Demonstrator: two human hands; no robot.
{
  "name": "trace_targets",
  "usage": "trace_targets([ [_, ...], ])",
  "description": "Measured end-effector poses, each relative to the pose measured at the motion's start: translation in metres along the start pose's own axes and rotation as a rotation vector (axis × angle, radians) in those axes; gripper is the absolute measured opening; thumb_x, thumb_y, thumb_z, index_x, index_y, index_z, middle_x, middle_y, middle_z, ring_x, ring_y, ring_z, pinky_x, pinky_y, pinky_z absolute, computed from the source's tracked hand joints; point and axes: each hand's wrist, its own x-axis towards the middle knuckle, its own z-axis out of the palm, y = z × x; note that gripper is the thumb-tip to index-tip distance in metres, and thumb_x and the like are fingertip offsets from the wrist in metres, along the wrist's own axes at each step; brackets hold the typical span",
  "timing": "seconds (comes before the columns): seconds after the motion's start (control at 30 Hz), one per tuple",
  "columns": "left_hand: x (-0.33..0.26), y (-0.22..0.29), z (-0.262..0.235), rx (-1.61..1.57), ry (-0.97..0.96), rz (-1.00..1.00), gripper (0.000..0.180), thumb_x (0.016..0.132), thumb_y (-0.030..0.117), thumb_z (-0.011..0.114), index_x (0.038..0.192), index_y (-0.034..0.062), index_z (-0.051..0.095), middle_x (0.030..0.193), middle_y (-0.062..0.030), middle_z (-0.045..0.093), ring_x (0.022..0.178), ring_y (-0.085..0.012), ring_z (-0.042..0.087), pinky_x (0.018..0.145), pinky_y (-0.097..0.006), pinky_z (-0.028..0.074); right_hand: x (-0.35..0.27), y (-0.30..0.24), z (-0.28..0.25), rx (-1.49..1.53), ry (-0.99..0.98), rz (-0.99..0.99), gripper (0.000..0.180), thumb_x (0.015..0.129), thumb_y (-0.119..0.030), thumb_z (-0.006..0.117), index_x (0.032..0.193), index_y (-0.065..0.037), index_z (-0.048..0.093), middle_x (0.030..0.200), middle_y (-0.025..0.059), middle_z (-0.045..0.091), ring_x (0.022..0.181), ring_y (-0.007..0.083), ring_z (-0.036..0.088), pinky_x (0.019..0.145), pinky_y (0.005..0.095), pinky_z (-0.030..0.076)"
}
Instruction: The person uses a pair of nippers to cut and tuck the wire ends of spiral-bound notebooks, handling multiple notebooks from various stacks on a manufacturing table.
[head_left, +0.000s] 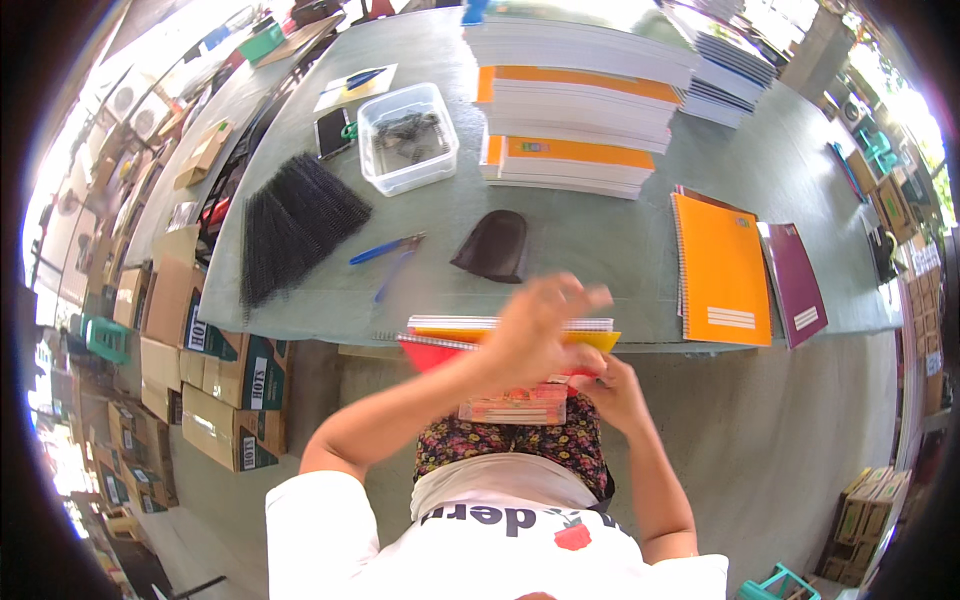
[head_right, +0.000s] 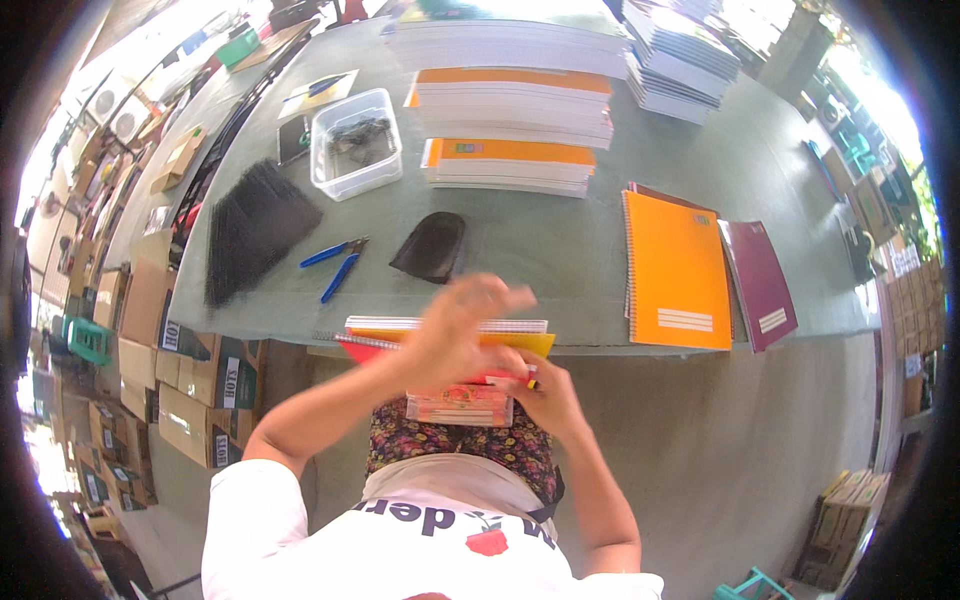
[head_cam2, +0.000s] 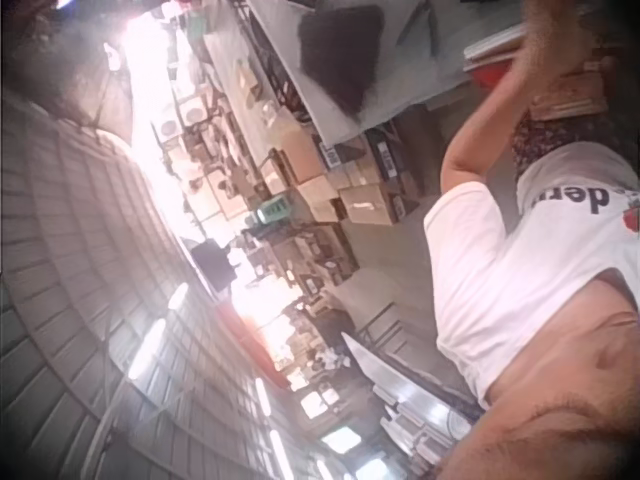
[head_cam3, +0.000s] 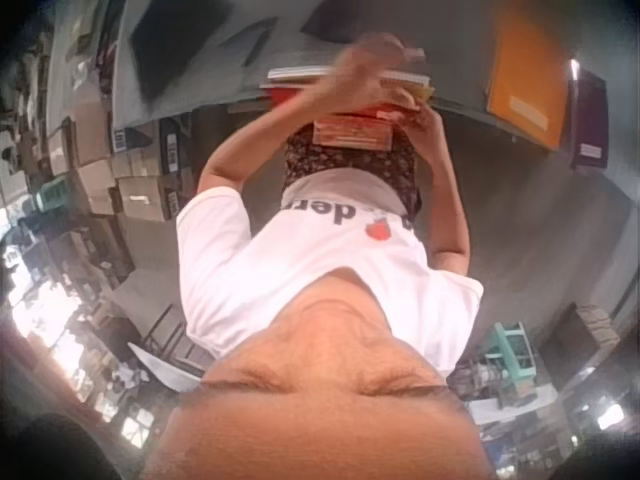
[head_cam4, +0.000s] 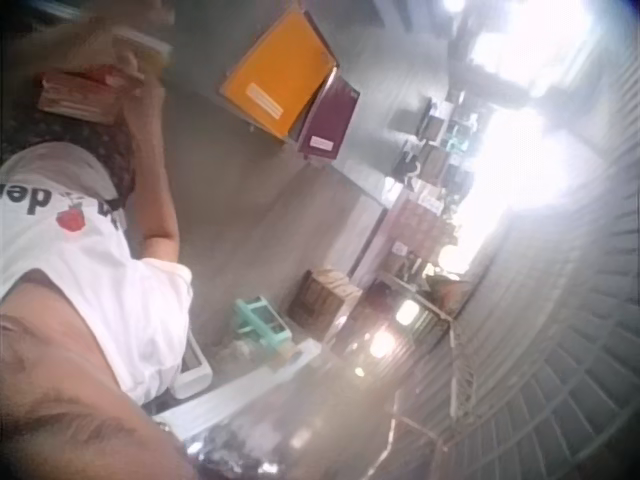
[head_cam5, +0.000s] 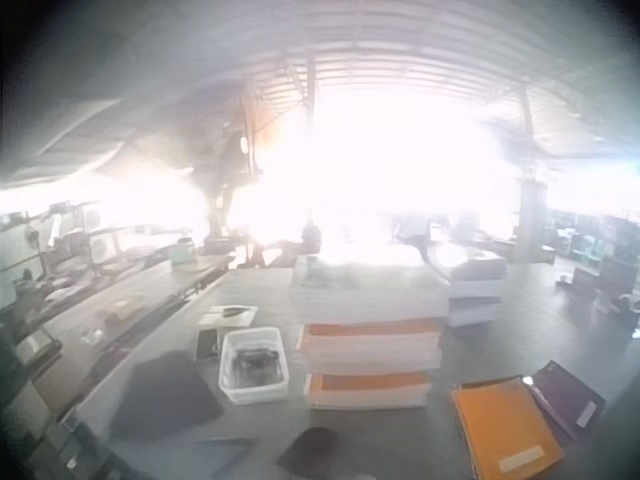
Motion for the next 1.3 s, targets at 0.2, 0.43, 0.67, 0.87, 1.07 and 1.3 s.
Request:
trace_targets([
  [0.2, -0.048, -0.153, -0.147, 0.635, -0.344, -0.633, 0.080, 0.056, 0.029, 0.079, 0.126, 0.0055, 0.048, 0.113, -0.0185, 0.054, 0.107, -0.0331, 0.050, 0.097, -0.039, 0.038, 0.051, -0.081, -0.021, -0.059, -0.527, -0.073, 0.043, 0.088, -0.032, 0.056, 0.118, 0.000, 0.055, 0.103, 0.0212, 0.063, 0.094, 0.0256, 0.063, 0.083, 0.0327, 0.047],
  [0.43, -0.117, -0.131, -0.152, 0.627, -0.152, -0.572, 0.036, 0.068, 0.008, 0.057, 0.103, 0.0020, 0.053, 0.096, -0.0179, 0.056, 0.093, -0.0352, 0.052, 0.083, -0.041, 0.043, 0.089, -0.119, 0.134, -0.748, -0.699, -0.391, 0.038, 0.083, -0.029, 0.059, 0.109, -0.002, 0.058, 0.092, 0.0190, 0.064, 0.085, 0.0345, 0.061, 0.071, 0.0394, 0.049],
  [0.67, -0.152, -0.015, -0.134, -0.644, 0.032, -1.124, 0.020, 0.083, 0.015, 0.052, 0.099, 0.0032, 0.052, 0.078, -0.0042, 0.055, 0.067, -0.0131, 0.054, 0.061, -0.026, 0.044, 0.101, -0.099, 0.147, -0.458, -0.348, -0.367, 0.018, 0.074, -0.018, 0.065, 0.089, -0.008, 0.068, 0.080, 0.0132, 0.066, 0.072, 0.0298, 0.064, 0.065, 0.0379, 0.050],
  [0.87, -0.165, -0.029, -0.114, -0.710, -0.034, -1.168, 0.032, 0.083, 0.017, 0.051, 0.113, 0.0036, 0.052, 0.080, -0.0048, 0.057, 0.069, -0.0127, 0.055, 0.063, -0.025, 0.044, 0.102, -0.105, 0.148, -0.339, -0.384, -0.306, 0.021, 0.073, -0.008, 0.062, 0.094, -0.010, 0.067, 0.081, 0.0115, 0.066, 0.075, 0.0283, 0.061, 0.069, 0.0362, 0.049],
  [1.07, -0.156, -0.038, -0.109, -0.452, -0.039, -1.039, 0.025, 0.082, 0.015, 0.055, 0.104, 0.0035, 0.057, 0.079, -0.0036, 0.059, 0.069, -0.0113, 0.054, 0.064, -0.028, 0.044, 0.108, -0.095, 0.141, -0.270, -0.546, -0.420, 0.030, 0.074, 0.000, 0.058, 0.098, -0.014, 0.070, 0.090, 0.0072, 0.065, 0.077, 0.0252, 0.057, 0.074, 0.0342, 0.048],
  [1.3, -0.157, -0.035, -0.108, 0.020, -0.125, -0.957, 0.015, 0.081, 0.013, 0.060, 0.090, 0.0012, 0.057, 0.071, -0.0106, 0.061, 0.064, -0.0152, 0.056, 0.062, -0.031, 0.045, 0.101, -0.099, 0.142, -0.272, -0.518, -0.420, 0.029, 0.074, 0.000, 0.056, 0.095, -0.015, 0.071, 0.100, 0.0065, 0.063, 0.087, 0.0255, 0.060, 0.077, 0.0339, 0.048],
])
